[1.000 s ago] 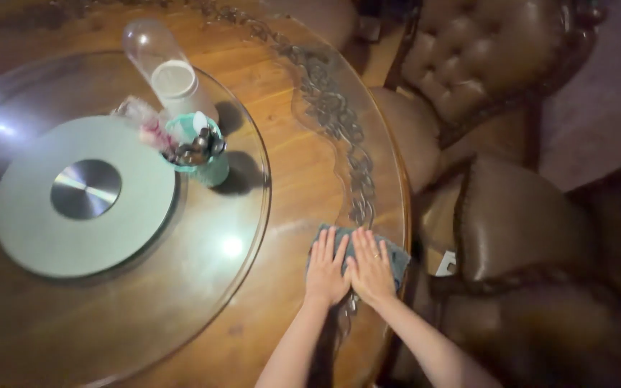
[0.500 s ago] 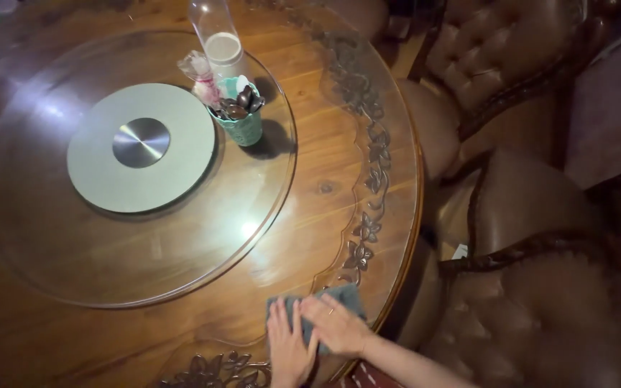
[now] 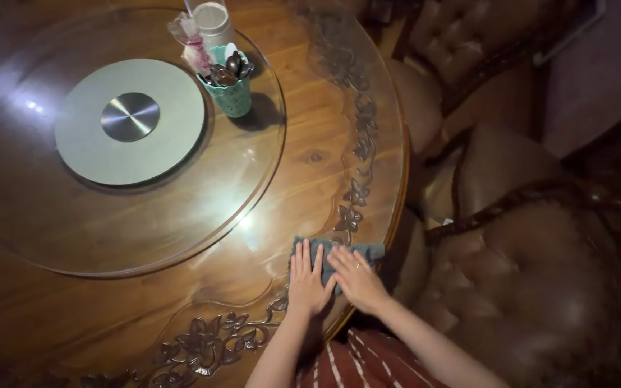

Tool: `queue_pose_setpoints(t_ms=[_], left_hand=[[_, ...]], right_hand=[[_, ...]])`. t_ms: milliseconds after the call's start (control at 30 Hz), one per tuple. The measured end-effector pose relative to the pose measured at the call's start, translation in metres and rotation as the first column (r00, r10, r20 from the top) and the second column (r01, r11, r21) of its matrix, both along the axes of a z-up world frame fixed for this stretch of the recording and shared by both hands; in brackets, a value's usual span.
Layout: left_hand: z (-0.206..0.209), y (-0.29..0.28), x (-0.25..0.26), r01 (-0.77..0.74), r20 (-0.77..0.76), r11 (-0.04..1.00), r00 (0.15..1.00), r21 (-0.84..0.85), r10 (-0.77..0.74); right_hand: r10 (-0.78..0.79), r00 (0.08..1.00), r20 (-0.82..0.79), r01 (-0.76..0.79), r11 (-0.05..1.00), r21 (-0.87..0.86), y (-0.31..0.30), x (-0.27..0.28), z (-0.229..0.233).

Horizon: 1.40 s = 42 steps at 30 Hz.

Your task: Clean the circular glass tabletop with a cloth.

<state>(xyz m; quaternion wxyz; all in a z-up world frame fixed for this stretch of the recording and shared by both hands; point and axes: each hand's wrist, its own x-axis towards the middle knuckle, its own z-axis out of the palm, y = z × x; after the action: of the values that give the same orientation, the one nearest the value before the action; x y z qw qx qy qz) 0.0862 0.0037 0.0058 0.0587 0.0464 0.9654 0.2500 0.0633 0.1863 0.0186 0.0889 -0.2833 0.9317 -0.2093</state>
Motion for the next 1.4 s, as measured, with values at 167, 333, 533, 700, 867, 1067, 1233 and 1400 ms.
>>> queue_pose_setpoints(t_ms=[167,333,533,700,867,1067,1233,1400], left_hand=[[0.001,-0.006,0.048,-0.015,0.045,0.999,0.999,-0.031,0.016],[0.003,-0.007,0.044,-0.013,0.101,0.999,0.995,-0.043,0.017],[0.004,-0.008,0.038,0.034,0.15,0.997,0.988,-0.074,-0.023],[0.001,-0.007,0.035,0.054,0.189,0.992,0.981,-0.112,-0.032],[0.006,-0.007,0.034,0.047,0.202,0.993,0.979,-0.107,-0.025],[0.007,-0.006,0.035,0.054,0.207,0.989,0.978,-0.138,-0.025],[0.005,-0.005,0.033,0.056,0.234,0.99,0.972,-0.128,-0.025],[0.005,-0.008,0.036,0.041,0.216,0.992,0.976,-0.119,-0.015]], right_hand=[[0.049,0.998,0.038,-0.047,0.997,-0.058,-0.005,0.039,0.012],[0.056,0.997,0.056,-0.053,0.997,-0.064,-0.006,0.034,0.014],[-0.012,0.994,0.111,0.016,0.999,-0.04,-0.011,0.043,0.014],[0.011,0.998,0.061,-0.01,1.0,-0.008,-0.016,0.037,0.011],[0.069,0.994,0.088,-0.077,0.994,0.08,-0.018,0.034,0.019],[0.058,0.997,0.05,-0.065,0.989,0.132,-0.018,0.036,0.017],[0.068,0.997,0.028,-0.071,0.987,0.144,-0.017,0.032,0.016],[0.053,0.998,0.039,-0.058,0.988,0.142,-0.022,0.033,0.018]])
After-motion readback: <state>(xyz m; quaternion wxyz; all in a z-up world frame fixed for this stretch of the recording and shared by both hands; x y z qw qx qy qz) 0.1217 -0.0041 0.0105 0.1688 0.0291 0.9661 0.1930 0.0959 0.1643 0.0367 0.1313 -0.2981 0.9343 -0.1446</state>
